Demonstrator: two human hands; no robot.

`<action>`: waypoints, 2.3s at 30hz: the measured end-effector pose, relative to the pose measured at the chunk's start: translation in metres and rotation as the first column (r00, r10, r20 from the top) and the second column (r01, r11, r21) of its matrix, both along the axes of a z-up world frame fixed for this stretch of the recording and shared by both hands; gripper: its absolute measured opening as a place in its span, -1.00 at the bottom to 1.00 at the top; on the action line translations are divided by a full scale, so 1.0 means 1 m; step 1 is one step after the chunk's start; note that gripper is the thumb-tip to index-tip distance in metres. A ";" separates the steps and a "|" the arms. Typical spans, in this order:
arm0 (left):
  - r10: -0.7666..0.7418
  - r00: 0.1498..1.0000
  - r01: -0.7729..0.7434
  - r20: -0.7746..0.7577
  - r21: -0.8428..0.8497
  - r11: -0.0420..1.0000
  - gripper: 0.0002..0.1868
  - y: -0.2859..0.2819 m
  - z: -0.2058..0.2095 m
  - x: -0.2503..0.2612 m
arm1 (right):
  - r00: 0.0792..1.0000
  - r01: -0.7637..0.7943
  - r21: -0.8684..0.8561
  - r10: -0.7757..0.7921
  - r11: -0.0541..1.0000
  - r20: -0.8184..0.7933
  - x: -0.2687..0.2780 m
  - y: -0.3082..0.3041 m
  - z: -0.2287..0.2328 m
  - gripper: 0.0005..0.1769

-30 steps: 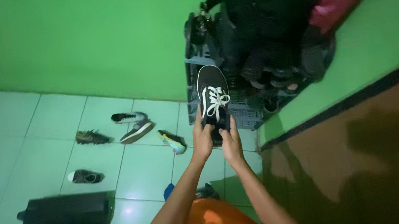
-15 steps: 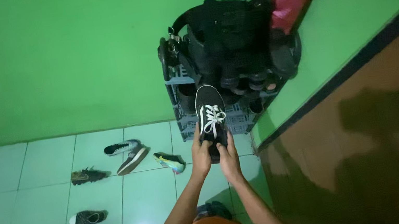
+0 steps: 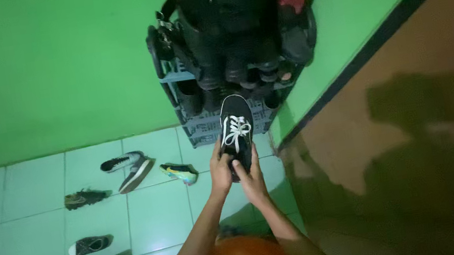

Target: The person picks up socks and various shoes from the floor by hand and places them one by one onto a shoe rack.

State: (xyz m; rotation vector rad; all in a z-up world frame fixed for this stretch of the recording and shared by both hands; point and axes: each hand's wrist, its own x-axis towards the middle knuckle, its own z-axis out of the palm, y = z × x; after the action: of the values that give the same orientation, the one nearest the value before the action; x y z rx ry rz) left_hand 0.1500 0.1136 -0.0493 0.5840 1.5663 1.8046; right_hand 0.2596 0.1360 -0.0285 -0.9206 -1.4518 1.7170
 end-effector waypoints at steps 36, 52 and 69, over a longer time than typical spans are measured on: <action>-0.070 0.936 0.070 -0.344 -0.011 0.997 -0.22 0.258 -0.457 -0.016 | 0.921 -0.141 0.365 -0.014 0.920 0.390 0.001 0.267 -0.430 0.29; -0.016 0.842 0.067 -0.540 0.075 0.995 -0.34 0.371 -0.518 -0.095 | 0.987 -0.031 0.610 -0.074 0.792 0.145 -0.070 0.379 -0.519 0.16; 0.043 0.886 -0.035 -0.462 0.027 0.999 -0.33 0.406 -0.502 -0.076 | 0.827 0.147 0.831 -0.528 0.537 0.195 -0.059 0.383 -0.522 -0.21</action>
State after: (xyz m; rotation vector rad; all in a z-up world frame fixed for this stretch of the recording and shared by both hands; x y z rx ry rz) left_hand 0.0736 0.5191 -0.5510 1.0614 1.8813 1.7947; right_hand 0.2010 0.5192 -0.5502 -0.9940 -1.8964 0.4197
